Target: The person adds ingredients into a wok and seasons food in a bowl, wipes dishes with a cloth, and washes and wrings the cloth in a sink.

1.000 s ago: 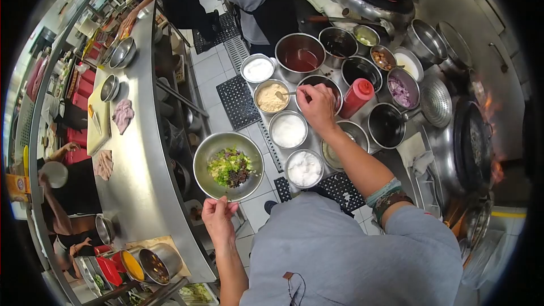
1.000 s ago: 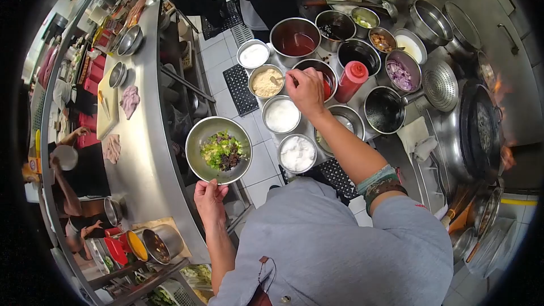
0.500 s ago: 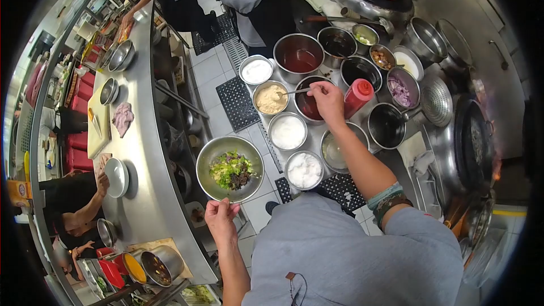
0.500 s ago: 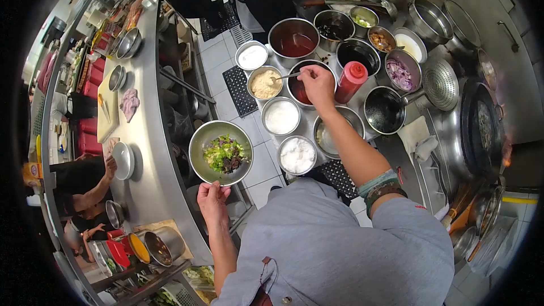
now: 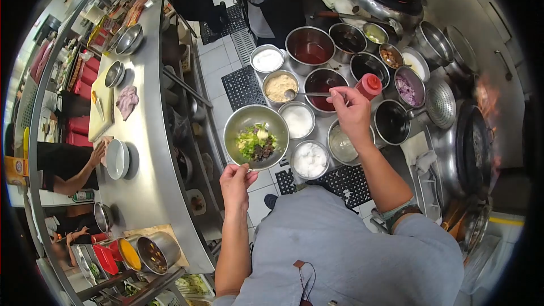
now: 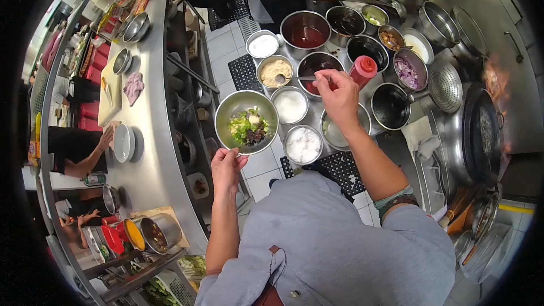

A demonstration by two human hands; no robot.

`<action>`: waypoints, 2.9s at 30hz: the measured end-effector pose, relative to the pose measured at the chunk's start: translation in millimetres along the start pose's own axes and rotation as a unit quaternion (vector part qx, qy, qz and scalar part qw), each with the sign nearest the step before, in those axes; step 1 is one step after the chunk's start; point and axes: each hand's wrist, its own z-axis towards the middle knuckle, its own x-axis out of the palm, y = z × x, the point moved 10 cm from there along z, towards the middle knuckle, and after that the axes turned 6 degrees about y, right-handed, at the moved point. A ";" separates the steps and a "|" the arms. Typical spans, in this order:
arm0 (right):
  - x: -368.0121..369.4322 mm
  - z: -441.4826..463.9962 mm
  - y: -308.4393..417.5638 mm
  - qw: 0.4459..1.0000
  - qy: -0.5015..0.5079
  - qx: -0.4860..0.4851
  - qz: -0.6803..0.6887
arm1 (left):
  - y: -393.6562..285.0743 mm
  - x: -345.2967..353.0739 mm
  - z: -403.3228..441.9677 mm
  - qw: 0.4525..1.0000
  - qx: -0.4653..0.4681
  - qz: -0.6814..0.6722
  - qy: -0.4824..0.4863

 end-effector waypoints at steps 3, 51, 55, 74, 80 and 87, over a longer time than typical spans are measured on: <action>-12.1 -13.0 1.7 0.994 -0.019 -0.056 -0.092 | 1.6 2.9 -6.5 1.000 -0.012 -0.012 0.026; -38.1 -155.7 -17.8 0.969 -0.051 -0.022 -0.242 | 20.6 -27.7 -15.8 0.992 -0.039 0.064 0.100; -48.5 -168.3 -59.9 0.989 -0.072 0.109 -0.072 | 19.1 -33.0 -15.8 0.991 -0.035 0.070 0.109; -57.8 -172.7 -13.8 0.990 -0.116 0.063 -0.049 | 26.9 -24.4 -27.4 0.983 -0.053 0.100 0.145; -40.6 -172.9 -18.2 0.957 -0.104 -0.008 -0.270 | 28.1 -35.9 -34.7 0.984 -0.055 0.092 0.141; -58.9 -183.6 -81.6 0.979 -0.120 0.165 0.021 | 27.0 -50.3 -33.7 0.987 -0.039 0.080 0.133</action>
